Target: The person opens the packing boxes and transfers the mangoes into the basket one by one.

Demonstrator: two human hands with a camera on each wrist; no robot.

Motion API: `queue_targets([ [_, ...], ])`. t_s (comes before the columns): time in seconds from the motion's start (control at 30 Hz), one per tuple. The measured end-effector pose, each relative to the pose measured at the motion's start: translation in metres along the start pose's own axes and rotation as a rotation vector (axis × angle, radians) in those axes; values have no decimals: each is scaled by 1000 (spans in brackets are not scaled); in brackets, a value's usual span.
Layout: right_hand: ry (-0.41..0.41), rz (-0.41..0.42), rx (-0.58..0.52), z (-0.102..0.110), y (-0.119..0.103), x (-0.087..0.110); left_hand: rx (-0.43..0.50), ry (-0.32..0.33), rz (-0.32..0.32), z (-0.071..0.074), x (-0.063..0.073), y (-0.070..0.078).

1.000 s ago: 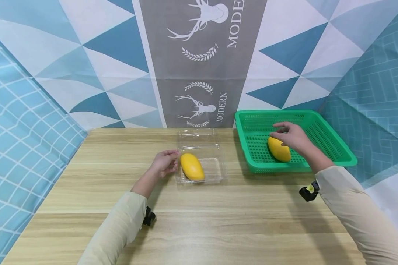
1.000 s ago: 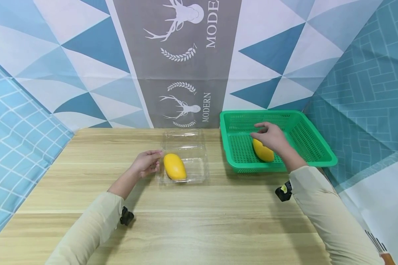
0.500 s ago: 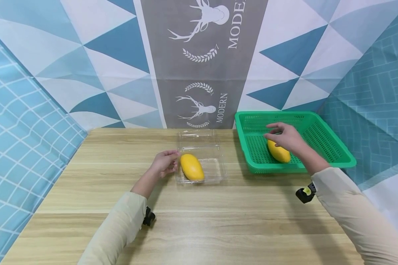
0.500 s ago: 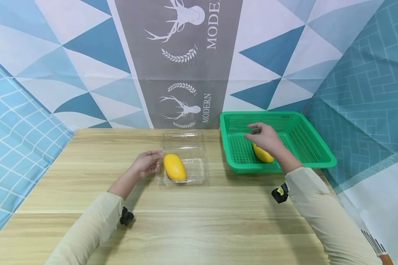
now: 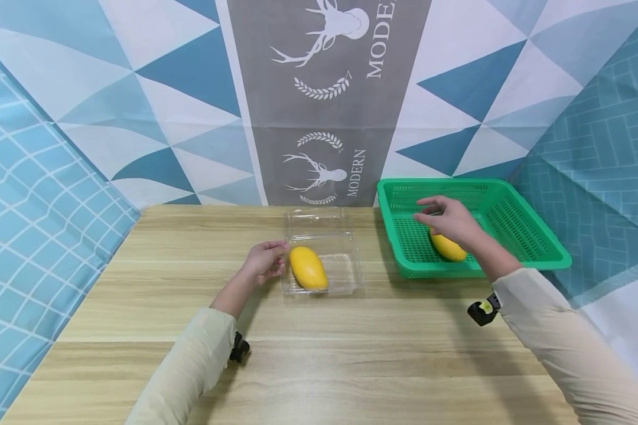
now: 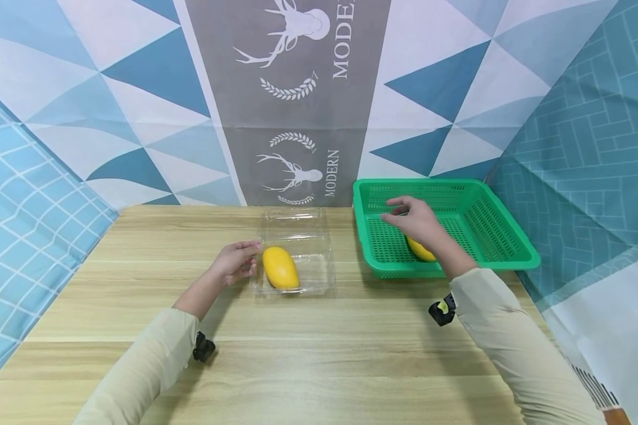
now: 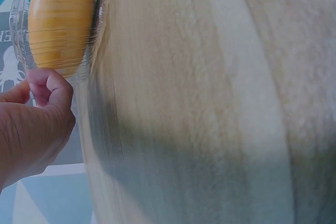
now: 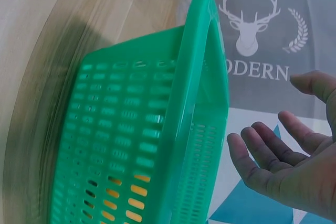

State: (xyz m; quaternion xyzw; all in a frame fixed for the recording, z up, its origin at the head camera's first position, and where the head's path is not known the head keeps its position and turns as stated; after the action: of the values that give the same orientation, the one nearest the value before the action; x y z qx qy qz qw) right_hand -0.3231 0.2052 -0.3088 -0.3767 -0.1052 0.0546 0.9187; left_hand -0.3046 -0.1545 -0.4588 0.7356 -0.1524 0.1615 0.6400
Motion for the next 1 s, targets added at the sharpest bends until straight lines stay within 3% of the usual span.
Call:
queue_targets([
  [1.0,-42,37,-11,-21,-21,1,0,2,2,1,-1,-1],
])
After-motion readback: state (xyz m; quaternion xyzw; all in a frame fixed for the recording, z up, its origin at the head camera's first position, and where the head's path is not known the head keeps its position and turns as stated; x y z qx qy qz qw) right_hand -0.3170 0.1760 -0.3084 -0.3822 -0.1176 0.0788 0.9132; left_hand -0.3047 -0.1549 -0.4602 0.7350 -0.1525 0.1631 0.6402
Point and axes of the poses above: each hand's wrist, its own x-axis away from the middle knuckle, its own z-axis out of the back of the hand, y = z × x, the point moved 10 cm from there along -x, towards the middle knuckle, and after that the axes turned 3 degrees about x, right-handed, at the moved point
